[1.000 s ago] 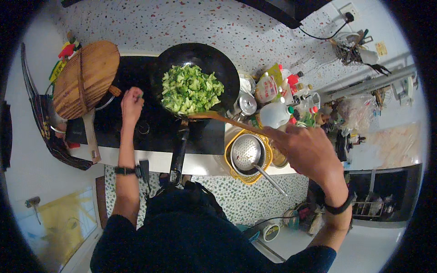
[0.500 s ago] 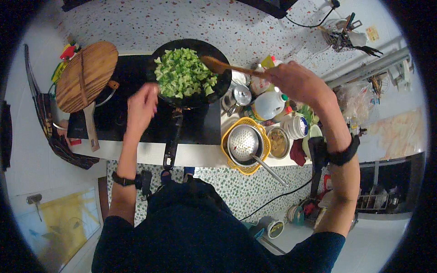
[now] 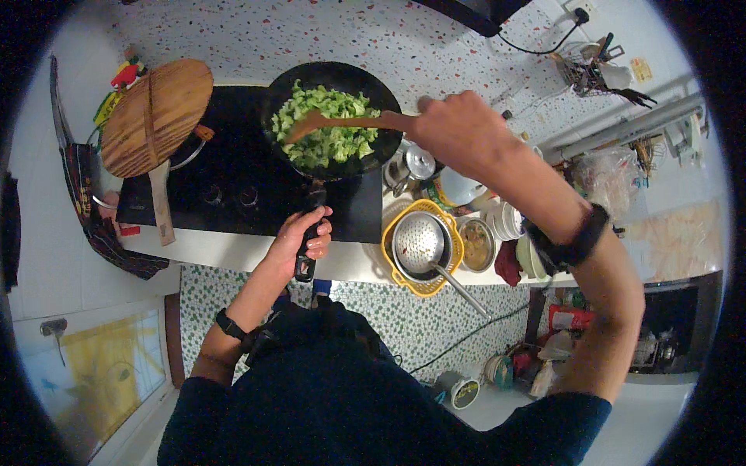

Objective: The person washes hands, then prepares and stir-fries vegetables in a wok. They add oil, chopped chilies, and leafy greens, stirring with a wooden spatula and adding salt during cooking.

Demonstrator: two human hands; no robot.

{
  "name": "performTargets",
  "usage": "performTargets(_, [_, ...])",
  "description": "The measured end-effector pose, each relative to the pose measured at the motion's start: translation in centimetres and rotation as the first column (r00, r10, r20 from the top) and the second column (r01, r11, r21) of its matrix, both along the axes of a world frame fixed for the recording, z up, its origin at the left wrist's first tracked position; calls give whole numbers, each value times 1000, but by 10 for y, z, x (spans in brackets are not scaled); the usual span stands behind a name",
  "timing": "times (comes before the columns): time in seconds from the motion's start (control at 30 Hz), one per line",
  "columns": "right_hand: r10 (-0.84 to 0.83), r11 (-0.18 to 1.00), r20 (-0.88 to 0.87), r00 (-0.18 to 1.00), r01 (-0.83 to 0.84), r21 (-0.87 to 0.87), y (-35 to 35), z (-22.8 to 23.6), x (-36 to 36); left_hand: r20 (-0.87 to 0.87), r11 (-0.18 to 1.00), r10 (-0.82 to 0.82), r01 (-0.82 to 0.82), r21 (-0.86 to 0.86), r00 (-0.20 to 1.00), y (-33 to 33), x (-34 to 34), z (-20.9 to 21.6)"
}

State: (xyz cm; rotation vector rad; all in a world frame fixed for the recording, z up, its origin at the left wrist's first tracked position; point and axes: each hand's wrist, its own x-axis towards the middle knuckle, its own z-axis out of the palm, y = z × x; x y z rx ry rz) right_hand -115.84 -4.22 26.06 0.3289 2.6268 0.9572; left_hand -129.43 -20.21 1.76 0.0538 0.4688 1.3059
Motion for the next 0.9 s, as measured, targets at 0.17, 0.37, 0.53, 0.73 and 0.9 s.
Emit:
performTargets(0.17, [-229,971,146,962,235,-29,-55,49,32,14,1000,2,-1,-27,1000,1,4,-1])
performTargets(0.37, [-158,984,73,985,163,-64,-41,-28,14,15,998,12,-11,-62,1000,2,7,3])
performTargets(0.53, [-265,806,-15,964,213,-553,37,6,23,-47,998,22,-25,-62,999,0,5,2])
performTargets(0.73, [-748,204,333,574,676,-708,124,1,28,-28,998,-14,12,-56,1000,0,4,0])
performTargets(0.9, [-867,114,195,459,563,-818,139,-52,10,-27,997,-26,24,-69,999,1,3,1])
